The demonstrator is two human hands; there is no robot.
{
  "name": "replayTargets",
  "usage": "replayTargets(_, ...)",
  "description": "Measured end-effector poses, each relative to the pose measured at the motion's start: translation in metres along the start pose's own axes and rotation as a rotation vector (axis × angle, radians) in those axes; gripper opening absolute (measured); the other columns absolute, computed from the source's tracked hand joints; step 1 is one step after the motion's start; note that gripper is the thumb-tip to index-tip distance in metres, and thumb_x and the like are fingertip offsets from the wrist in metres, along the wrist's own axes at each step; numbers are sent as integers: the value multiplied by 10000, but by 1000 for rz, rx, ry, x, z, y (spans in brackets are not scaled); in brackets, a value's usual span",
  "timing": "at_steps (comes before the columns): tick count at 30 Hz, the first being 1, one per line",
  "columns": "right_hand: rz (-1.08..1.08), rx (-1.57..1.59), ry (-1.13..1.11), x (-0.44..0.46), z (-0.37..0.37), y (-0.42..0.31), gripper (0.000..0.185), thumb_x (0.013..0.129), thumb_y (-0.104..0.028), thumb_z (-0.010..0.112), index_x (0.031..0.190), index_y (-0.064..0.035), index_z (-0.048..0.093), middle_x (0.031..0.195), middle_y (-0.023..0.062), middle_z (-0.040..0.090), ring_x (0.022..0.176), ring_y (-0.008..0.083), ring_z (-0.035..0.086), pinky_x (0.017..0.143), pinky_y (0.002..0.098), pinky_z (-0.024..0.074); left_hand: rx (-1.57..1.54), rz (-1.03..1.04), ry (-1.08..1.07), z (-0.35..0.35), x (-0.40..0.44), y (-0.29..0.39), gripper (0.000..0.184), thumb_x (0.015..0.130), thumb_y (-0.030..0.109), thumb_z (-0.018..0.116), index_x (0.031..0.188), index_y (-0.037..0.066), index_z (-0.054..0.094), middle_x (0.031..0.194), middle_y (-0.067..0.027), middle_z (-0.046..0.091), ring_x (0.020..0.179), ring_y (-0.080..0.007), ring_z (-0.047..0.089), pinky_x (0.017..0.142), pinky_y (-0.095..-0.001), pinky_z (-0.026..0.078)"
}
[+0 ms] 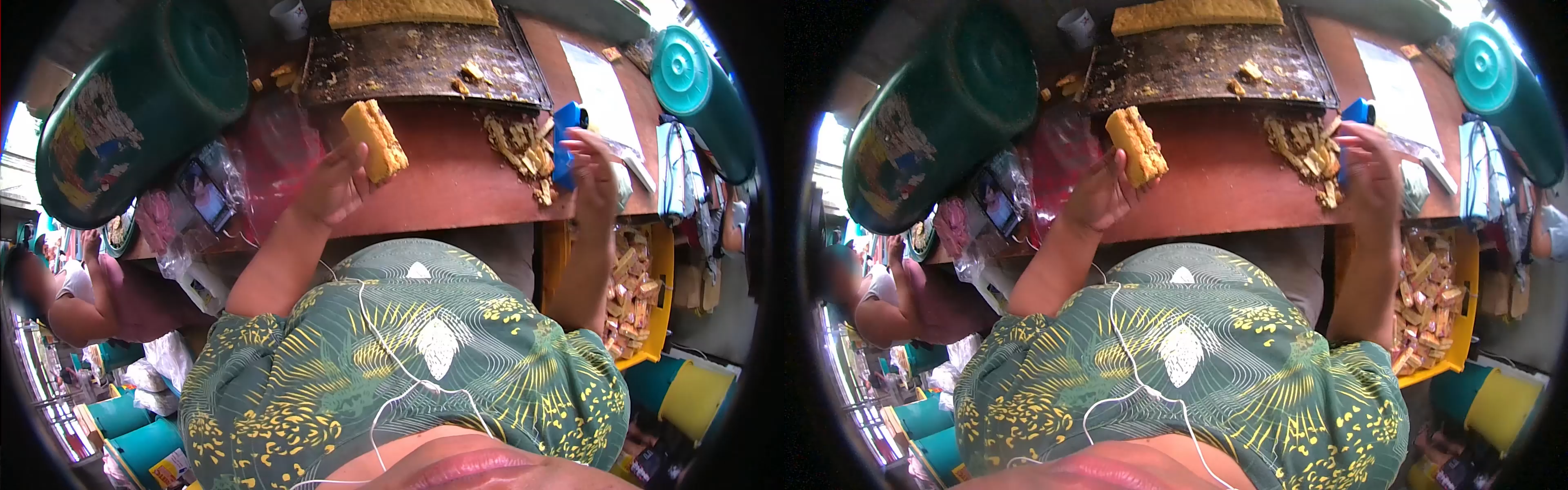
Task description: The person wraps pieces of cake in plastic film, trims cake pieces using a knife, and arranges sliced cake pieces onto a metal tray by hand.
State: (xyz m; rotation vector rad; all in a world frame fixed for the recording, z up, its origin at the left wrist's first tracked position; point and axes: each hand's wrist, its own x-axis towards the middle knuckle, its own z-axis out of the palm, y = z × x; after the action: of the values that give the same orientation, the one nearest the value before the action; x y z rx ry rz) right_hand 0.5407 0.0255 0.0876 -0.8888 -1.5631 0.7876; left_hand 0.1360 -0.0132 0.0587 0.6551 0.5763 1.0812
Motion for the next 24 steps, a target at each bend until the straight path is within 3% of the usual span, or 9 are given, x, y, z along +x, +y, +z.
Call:
replayTargets(3, 285, -346, 351, -26, -85, 33, 349, 1024, -185, 653, 1320, 0, 639, 1150, 74, 679, 985, 124, 630, 849, 271, 521, -79, -59, -15, 7, -3, -2, 530, 1073, 337, 572, 1524, 100, 430, 1383, -104, 609, 1215, -218, 629, 979, -373, 554)
replayTargets(6, 416, -750, 217, -61, -124, 68, 352, 990, -220, 703, 1266, -3, 677, 1137, 69, 678, 949, 137, 623, 841, 298, 521, -76, -114, 43, 14, -6, -5, 507, 1075, 308, 575, 1505, 77, 441, 1349, -102, 625, 1174, -201, 638, 961, -365, 552)
replayTargets(9, 548, -797, 93, -90, -119, 103, 405, 948, -304, 743, 1239, -26, 701, 1063, 132, 694, 967, 231, 665, 875, 367, 534, 113, -101, 125, 22, -5, -10, 495, 1062, 281, 609, 1469, 41, 462, 1310, -94, 631, 1152, -187, 637, 959, -361, 547)
replayTargets(10, 286, -1078, 38, -91, -114, 105, 453, 925, -349, 760, 1233, -21, 699, 1072, 175, 704, 988, 298, 681, 890, 398, 542, 195, -91, 152, 25, -5, -12, 493, 1056, 274, 623, 1455, 29, 470, 1297, -90, 631, 1148, -182, 636, 959, -359, 545)
replayTargets(13, 489, -1013, 163, -78, -94, 89, 465, 918, -356, 766, 1234, -23, 698, 1095, 183, 706, 1008, 330, 682, 890, 406, 547, 500, -89, 213, 32, 1, -17, 508, 1022, 331, 675, 1397, 19, 534, 1209, -74, 658, 1104, -155, 634, 951, -334, 512)
replayTargets(17, 625, -1011, -29, -53, -86, 81, 463, 910, -331, 774, 1229, -5, 692, 1073, 201, 740, 967, 307, 712, 879, 396, 550, 827, -120, 199, 20, 21, -24, 607, 956, 356, 745, 1366, -41, 539, 1217, -132, 662, 1112, -184, 646, 961, -351, 524)
replayTargets(19, 686, -978, -2, -52, -89, 87, 473, 888, -297, 762, 1236, 12, 672, 1115, 231, 737, 1046, 342, 713, 926, 407, 537, 952, -143, 183, 17, 31, -27, 640, 929, 365, 766, 1346, -67, 546, 1226, -162, 663, 1114, -205, 654, 956, -354, 533)
replayTargets(21, 784, -1122, -34, -46, -92, 92, 488, 874, -295, 745, 1238, 18, 661, 1145, 248, 727, 1111, 365, 696, 959, 418, 525, 1005, -171, 190, 17, 41, -32, 635, 923, 363, 769, 1330, -76, 556, 1226, -176, 667, 1105, -215, 666, 942, -355, 541)
replayTargets(24, 841, -1021, 66, -48, -105, 104, 505, 862, -333, 699, 1199, 40, 650, 1165, 305, 699, 1171, 401, 662, 1002, 436, 497, 1016, -183, 214, 2, 51, -50, 636, 919, 364, 773, 1317, -86, 564, 1223, -186, 672, 1106, -226, 676, 934, -362, 549)
